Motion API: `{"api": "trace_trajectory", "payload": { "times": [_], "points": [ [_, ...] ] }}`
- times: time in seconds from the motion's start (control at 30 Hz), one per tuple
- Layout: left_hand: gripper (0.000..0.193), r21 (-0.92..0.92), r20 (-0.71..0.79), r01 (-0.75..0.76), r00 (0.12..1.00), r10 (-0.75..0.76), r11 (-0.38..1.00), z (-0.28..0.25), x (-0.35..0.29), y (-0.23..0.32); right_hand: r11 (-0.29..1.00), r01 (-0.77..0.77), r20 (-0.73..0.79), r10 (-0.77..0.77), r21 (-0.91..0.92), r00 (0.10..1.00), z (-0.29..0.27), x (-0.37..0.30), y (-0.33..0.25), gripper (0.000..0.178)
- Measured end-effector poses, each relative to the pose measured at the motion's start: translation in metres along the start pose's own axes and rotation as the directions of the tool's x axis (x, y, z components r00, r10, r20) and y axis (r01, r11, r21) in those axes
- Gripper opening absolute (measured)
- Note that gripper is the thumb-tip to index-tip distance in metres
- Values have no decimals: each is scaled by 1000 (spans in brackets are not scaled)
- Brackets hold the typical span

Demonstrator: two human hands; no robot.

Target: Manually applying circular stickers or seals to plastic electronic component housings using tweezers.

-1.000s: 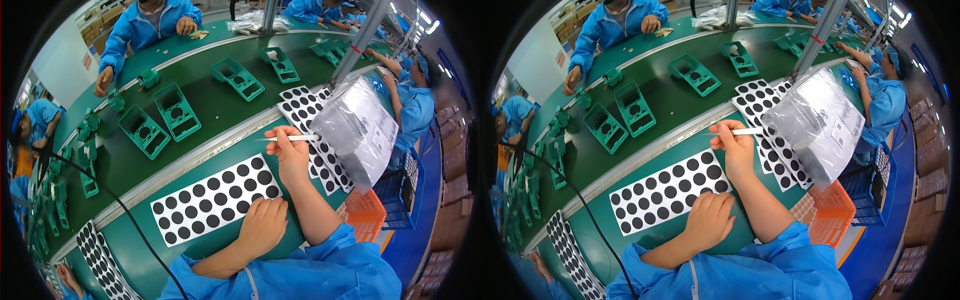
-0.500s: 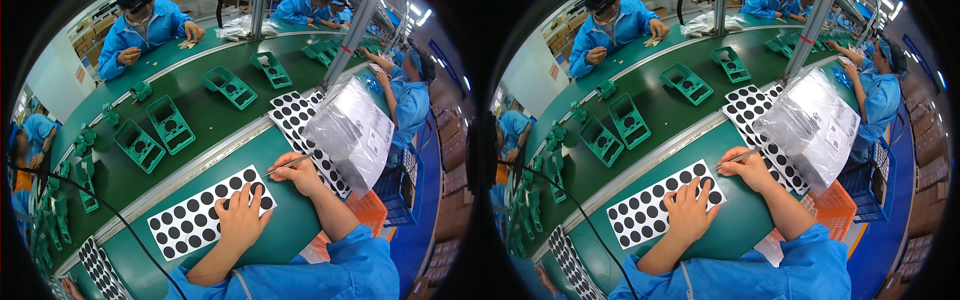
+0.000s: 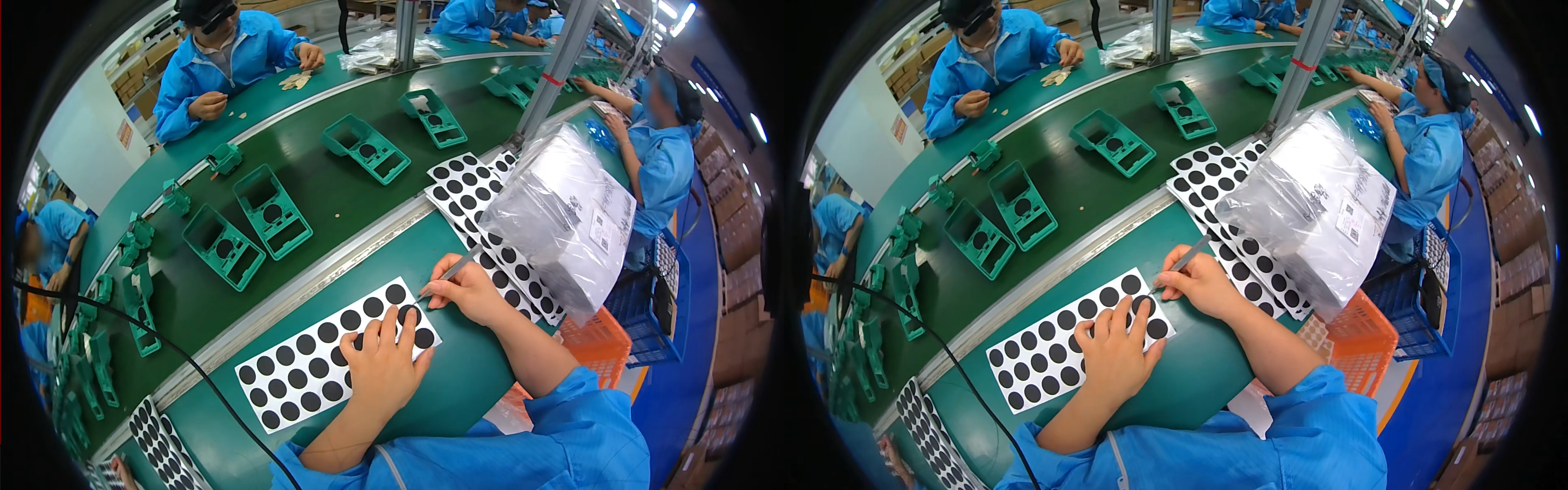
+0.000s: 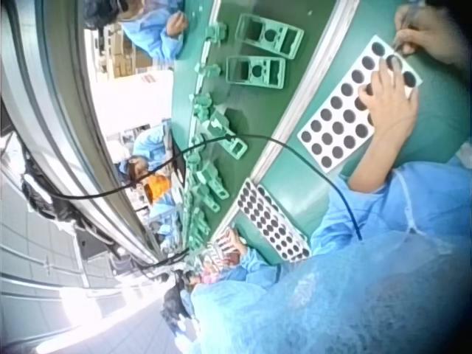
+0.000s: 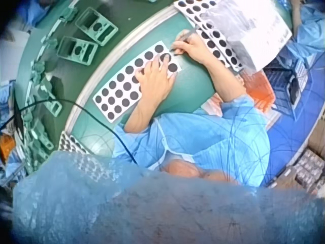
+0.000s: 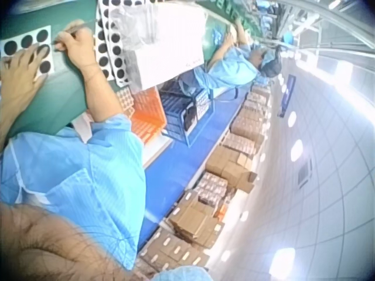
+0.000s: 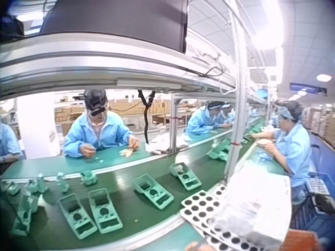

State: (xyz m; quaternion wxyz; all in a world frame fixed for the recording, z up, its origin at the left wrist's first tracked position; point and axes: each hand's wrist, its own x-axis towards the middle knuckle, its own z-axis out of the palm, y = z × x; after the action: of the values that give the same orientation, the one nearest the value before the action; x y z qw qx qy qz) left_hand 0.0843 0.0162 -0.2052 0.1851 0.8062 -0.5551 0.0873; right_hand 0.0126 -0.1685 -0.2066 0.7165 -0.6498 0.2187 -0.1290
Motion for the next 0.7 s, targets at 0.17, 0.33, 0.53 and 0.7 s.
{"api": "trace_trajectory", "payload": {
  "times": [0.17,0.33,0.53,0.7],
  "points": [
    [54,26,5,2,1000,-3,1000,-2,-1,0,997,76,36,-77,20,996,2,-1,3,10],
    [53,24,27,-2,1000,1,1000,-4,0,1,996,90,64,-89,-18,994,0,-2,0,11],
    [53,14,8,-5,1000,5,1000,-5,-1,0,995,100,41,-100,-8,994,3,-3,0,10],
    [53,7,7,-2,1000,2,1000,-5,-3,0,997,71,-6,-71,41,997,4,-3,-1,9]
  ]
}}
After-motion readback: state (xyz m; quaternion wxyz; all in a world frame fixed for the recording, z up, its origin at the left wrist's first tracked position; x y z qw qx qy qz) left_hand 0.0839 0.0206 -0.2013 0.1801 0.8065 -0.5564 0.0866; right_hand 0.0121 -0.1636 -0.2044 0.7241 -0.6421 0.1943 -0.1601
